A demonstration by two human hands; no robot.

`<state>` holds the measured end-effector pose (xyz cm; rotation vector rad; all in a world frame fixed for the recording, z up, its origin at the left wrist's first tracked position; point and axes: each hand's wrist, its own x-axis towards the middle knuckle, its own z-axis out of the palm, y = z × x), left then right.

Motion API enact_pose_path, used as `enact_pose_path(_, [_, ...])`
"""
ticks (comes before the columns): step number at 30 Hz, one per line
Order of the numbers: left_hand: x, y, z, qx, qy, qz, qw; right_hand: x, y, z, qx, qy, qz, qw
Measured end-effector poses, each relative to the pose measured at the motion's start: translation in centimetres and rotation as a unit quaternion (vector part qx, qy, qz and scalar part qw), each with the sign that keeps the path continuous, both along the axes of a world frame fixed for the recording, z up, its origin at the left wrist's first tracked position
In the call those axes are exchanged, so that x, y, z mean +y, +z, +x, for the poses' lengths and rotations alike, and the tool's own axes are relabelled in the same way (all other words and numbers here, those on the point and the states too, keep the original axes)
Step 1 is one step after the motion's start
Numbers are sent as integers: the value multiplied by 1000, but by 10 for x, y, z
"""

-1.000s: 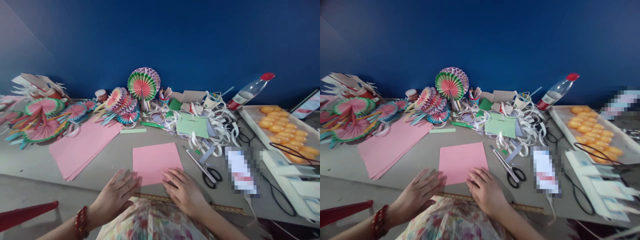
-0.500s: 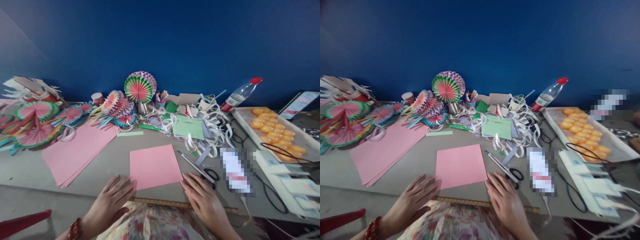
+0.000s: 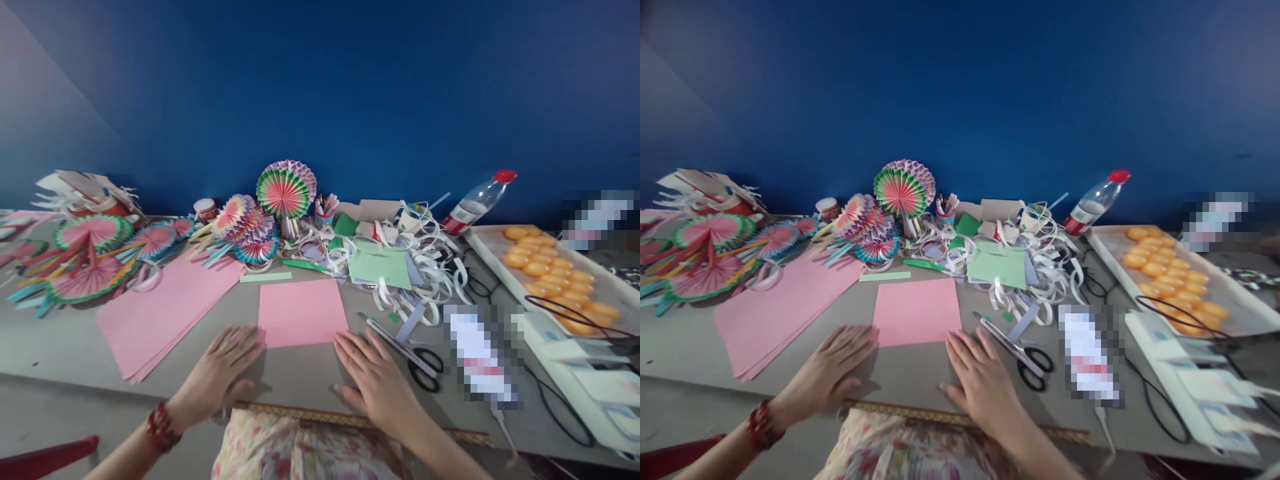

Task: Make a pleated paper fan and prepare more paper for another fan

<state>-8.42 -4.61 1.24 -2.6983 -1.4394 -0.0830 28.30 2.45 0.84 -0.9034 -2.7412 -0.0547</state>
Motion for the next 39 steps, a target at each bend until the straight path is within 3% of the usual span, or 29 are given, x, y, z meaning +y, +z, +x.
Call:
enact_pose_path(4, [23, 6, -4, -28, 0, -14, 1000, 15, -3, -21, 33, -54, -19, 998])
enact_pose_path(8, [29, 8, 21, -41, 42, 0, 998, 14, 4, -45, 4, -122, -27, 992])
enact_pose_path(12, [32, 4, 43, -15, 64, 16, 998, 12, 10, -58, -29, -141, -40, 989])
enact_pose_path(15, [29, 0, 39, 4, 52, 32, 998, 13, 7, -50, -21, -133, -49, 990])
enact_pose_path(22, [8, -2, -1, 25, 64, 32, 997, 10, -11, -7, 34, -126, -8, 991])
enact_pose_path(31, [1, -1, -8, 24, 54, 1, 998, 9, -13, -6, 22, -100, 18, 995])
enact_pose_path(35, [8, 9, 1, 6, 58, -3, 998, 9, -13, -4, 2, -90, 12, 996])
enact_pose_path(39, [27, 16, 33, -24, 48, -6, 999, 9, -13, -6, 11, -95, 8, 995])
